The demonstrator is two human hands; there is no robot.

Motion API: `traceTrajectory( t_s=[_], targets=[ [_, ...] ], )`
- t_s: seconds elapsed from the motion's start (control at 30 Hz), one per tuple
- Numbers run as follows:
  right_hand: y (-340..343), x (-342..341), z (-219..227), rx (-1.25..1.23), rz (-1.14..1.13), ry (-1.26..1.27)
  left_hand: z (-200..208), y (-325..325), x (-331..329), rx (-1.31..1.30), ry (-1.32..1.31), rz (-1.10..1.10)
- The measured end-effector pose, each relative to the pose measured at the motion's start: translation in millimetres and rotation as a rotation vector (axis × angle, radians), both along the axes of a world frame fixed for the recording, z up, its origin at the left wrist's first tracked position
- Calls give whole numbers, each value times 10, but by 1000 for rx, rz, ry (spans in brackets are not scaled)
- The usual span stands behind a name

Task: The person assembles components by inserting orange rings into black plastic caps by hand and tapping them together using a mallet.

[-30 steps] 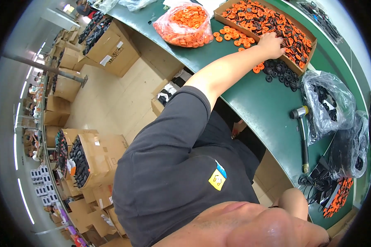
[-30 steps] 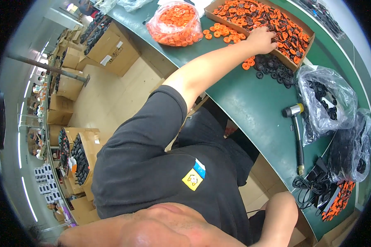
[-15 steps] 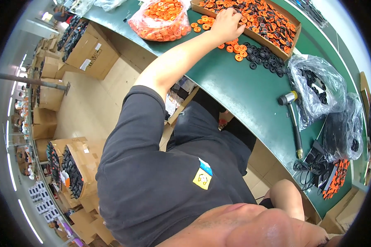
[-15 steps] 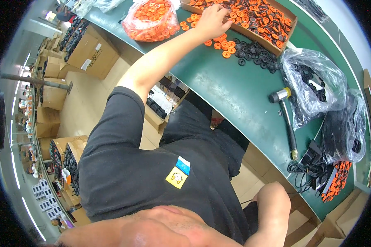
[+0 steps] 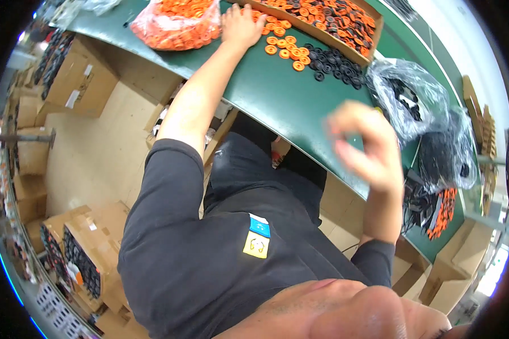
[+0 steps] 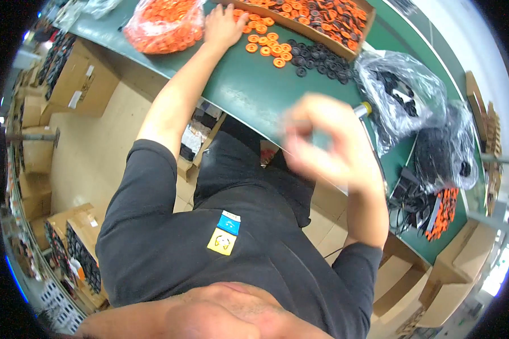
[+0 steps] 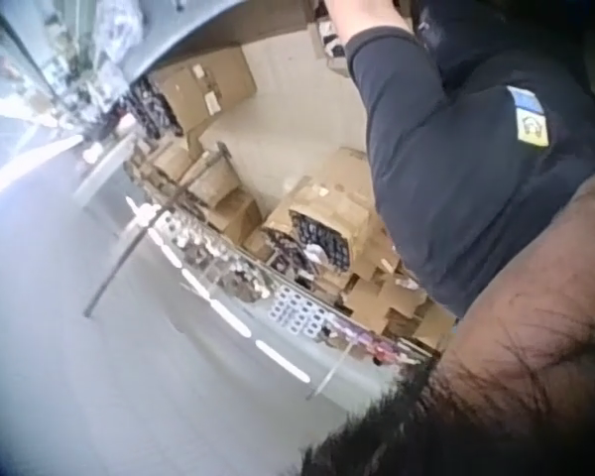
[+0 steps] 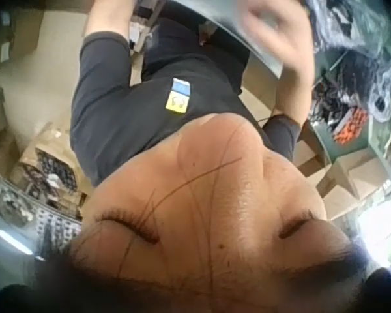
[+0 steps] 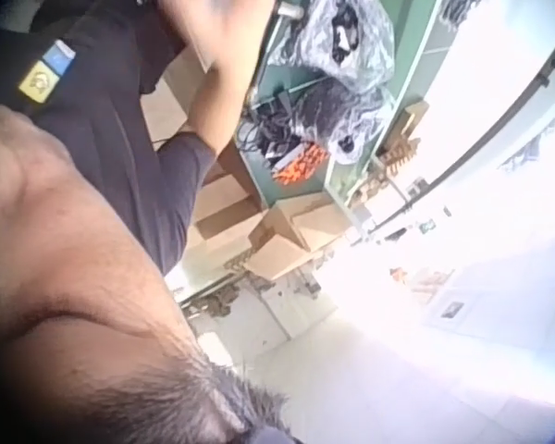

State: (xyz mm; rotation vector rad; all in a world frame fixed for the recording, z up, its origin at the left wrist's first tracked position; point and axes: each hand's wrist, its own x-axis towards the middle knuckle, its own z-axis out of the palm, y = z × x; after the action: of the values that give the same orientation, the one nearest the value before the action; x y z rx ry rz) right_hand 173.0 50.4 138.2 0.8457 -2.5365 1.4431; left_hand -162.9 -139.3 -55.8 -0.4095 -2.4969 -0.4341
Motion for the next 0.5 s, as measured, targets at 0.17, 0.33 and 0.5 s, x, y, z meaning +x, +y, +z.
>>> traceTrajectory(
  t_s=[0.17, 0.33, 0.5],
  targets=[
    [170, -1035, -1216, 612, -569, 387, 5, 142, 56, -38, -32, -166],
    [77, -1363, -1604, 847, -604, 355, 32, 139, 374, 28, -60, -313],
    [-3, -1345, -1603, 737, -571, 360, 89, 165, 822, 150, -105, -504]
  ],
)
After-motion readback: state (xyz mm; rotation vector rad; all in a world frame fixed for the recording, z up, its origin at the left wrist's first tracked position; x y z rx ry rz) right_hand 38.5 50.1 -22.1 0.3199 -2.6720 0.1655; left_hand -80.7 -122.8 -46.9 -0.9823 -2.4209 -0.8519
